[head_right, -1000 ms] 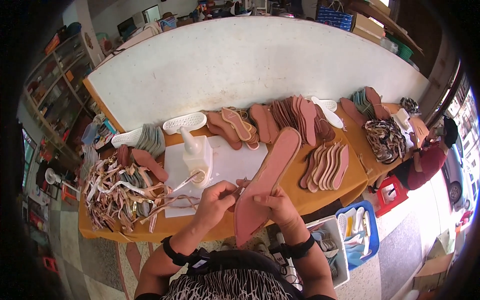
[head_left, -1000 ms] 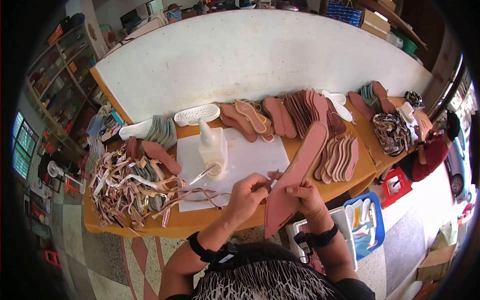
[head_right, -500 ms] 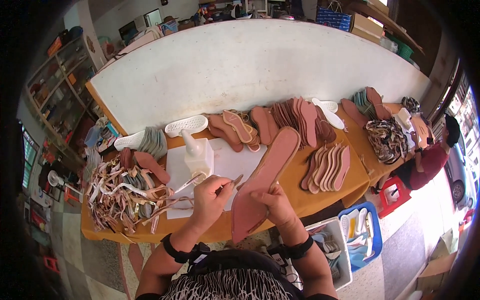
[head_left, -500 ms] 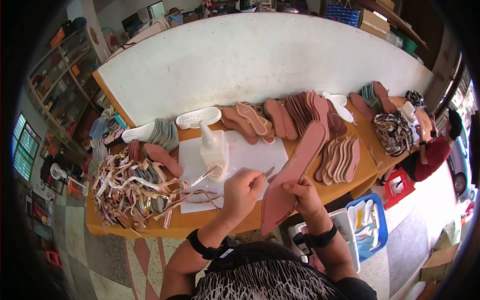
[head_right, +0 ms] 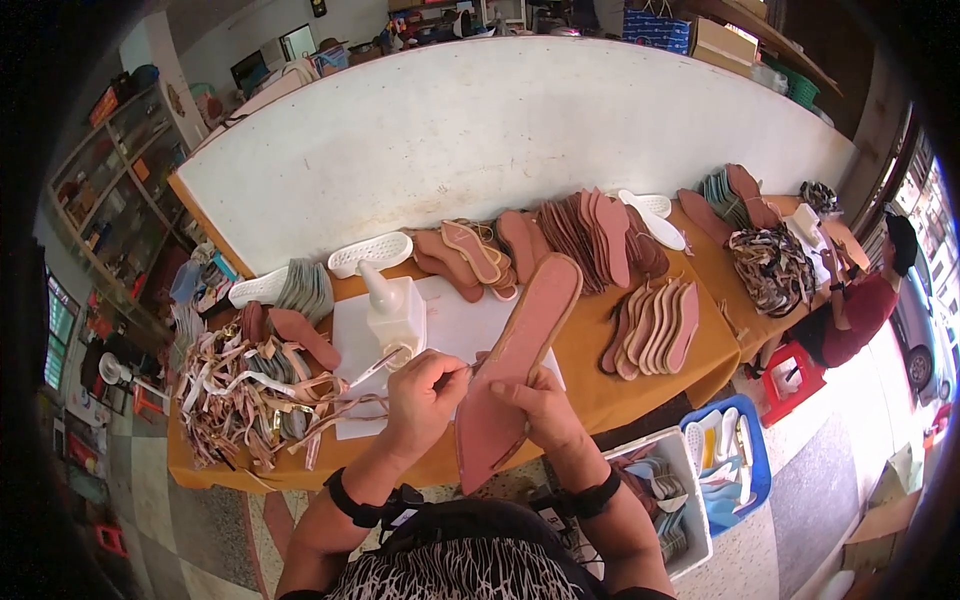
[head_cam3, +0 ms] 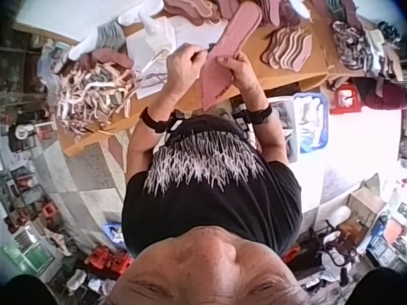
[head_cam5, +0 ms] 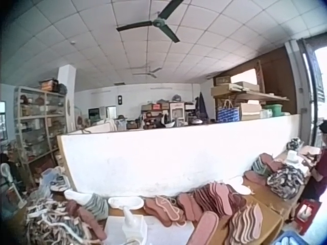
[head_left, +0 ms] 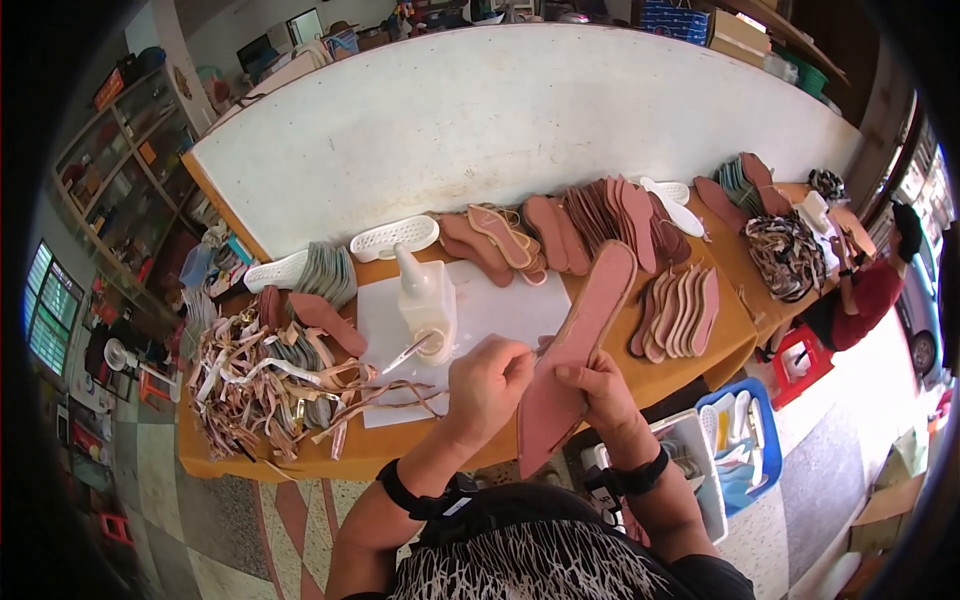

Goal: Apply adhesive to shoe insoles and attach leather straps.

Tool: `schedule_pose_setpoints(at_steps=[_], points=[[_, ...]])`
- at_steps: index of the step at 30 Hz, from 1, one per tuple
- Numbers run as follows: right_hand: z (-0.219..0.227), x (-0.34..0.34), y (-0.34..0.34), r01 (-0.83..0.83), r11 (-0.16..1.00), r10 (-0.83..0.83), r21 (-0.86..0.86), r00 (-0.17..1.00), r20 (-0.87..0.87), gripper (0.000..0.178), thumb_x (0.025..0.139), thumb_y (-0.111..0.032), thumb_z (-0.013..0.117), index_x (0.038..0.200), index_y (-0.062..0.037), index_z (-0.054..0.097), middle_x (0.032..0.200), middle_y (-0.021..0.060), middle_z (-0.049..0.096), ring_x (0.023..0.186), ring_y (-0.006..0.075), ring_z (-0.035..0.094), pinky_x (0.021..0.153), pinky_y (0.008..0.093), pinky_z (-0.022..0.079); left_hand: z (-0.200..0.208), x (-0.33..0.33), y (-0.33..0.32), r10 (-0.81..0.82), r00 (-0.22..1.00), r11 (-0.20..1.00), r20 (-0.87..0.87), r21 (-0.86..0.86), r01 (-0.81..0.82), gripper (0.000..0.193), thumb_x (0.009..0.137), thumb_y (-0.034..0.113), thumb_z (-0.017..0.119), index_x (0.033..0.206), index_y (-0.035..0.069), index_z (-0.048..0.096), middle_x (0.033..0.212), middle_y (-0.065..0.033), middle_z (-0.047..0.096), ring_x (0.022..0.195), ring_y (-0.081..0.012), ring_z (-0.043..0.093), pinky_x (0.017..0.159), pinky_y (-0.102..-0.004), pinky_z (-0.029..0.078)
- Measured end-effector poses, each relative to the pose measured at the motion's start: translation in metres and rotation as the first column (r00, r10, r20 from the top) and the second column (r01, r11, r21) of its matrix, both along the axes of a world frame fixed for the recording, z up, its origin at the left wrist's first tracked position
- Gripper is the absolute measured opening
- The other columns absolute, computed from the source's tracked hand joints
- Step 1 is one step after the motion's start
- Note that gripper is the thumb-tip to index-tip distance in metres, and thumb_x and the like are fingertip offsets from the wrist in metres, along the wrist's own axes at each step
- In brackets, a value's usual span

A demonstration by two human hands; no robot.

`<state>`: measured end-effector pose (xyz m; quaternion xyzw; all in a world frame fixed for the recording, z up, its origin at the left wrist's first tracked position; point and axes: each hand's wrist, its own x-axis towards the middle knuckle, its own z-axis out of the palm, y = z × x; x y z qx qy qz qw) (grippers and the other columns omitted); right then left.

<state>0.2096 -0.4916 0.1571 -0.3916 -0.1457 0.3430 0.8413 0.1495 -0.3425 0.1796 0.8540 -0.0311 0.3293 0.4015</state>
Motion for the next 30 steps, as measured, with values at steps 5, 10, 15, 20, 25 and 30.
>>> schedule_pose_setpoints(at_steps=[5, 10, 15, 20, 25, 30], points=[[0.001, -0.003, -0.003, -0.068, 0.998, 0.068, 0.010, 0.998, -0.004, 0.038, 0.077, -0.007, 0.058, 0.113, 0.0025, 0.050, 0.097, 0.0069, 0.059, 0.089, 0.0141, 0.056, 0.082, 0.0268, 0.042, 0.003, -0.006, -0.001, -0.079, 0.994, 0.984, -0.075, -0.167, 0.065, 0.006, 0.072, 0.002, 0.061, 0.075, 0.002, 0.057, 0.065, -0.0078, 0.055, 0.054, -0.0173, 0.055, 0.051, -0.0256, 0.043], [-0.001, -0.004, 0.000, -0.055, 0.998, 0.055, 0.017, 0.998, -0.002, 0.040, 0.076, -0.007, 0.058, 0.114, 0.0022, 0.048, 0.097, 0.0061, 0.059, 0.089, 0.0143, 0.056, 0.082, 0.0272, 0.043, 0.000, -0.009, -0.004, -0.091, 0.985, 0.918, -0.145, -0.395, 0.027, 0.008, 0.077, 0.005, 0.059, 0.075, -0.003, 0.058, 0.060, -0.0001, 0.054, 0.054, -0.0043, 0.046, 0.047, -0.0196, 0.037], [-0.001, -0.005, 0.004, -0.061, 0.997, 0.063, 0.057, 0.997, -0.038, 0.042, 0.075, -0.005, 0.058, 0.116, 0.0021, 0.047, 0.098, 0.0057, 0.059, 0.090, 0.0141, 0.055, 0.082, 0.0273, 0.042, 0.006, -0.014, -0.004, -0.100, 0.965, 0.882, -0.242, -0.471, -0.026, 0.010, 0.078, 0.008, 0.059, 0.075, -0.002, 0.058, 0.061, -0.0038, 0.055, 0.055, -0.0067, 0.049, 0.051, -0.0219, 0.040], [-0.001, -0.004, 0.010, -0.076, 0.997, 0.076, 0.024, 0.997, -0.032, 0.035, 0.076, -0.005, 0.057, 0.110, 0.0026, 0.051, 0.097, 0.0067, 0.060, 0.088, 0.0146, 0.057, 0.080, 0.0272, 0.044, -0.001, -0.012, -0.002, -0.088, 0.976, 0.875, -0.198, -0.485, -0.019, 0.010, 0.080, 0.007, 0.057, 0.079, -0.002, 0.057, 0.062, -0.0028, 0.054, 0.057, -0.0061, 0.048, 0.052, -0.0214, 0.040], [-0.002, -0.004, 0.015, -0.040, 0.999, 0.040, -0.007, 0.999, -0.019, 0.030, 0.076, -0.004, 0.055, 0.105, 0.0024, 0.054, 0.094, 0.0072, 0.061, 0.083, 0.0142, 0.058, 0.075, 0.0257, 0.046, -0.001, -0.009, 0.000, -0.049, 0.995, 0.930, -0.084, -0.367, 0.015, 0.007, 0.078, 0.004, 0.058, 0.080, -0.001, 0.055, 0.068, -0.0052, 0.055, 0.059, -0.0105, 0.052, 0.053, -0.0233, 0.042], [-0.007, -0.002, 0.016, -0.009, 0.999, 0.007, -0.051, 1.000, -0.027, 0.024, 0.076, -0.003, 0.055, 0.099, 0.0019, 0.057, 0.089, 0.0069, 0.062, 0.078, 0.0136, 0.059, 0.071, 0.0248, 0.047, -0.003, -0.004, 0.003, 0.034, 0.987, 0.996, 0.155, 0.071, -0.045, 0.007, 0.071, 0.000, 0.058, 0.077, 0.002, 0.055, 0.071, -0.0095, 0.055, 0.060, -0.0229, 0.056, 0.054, -0.0289, 0.045]])
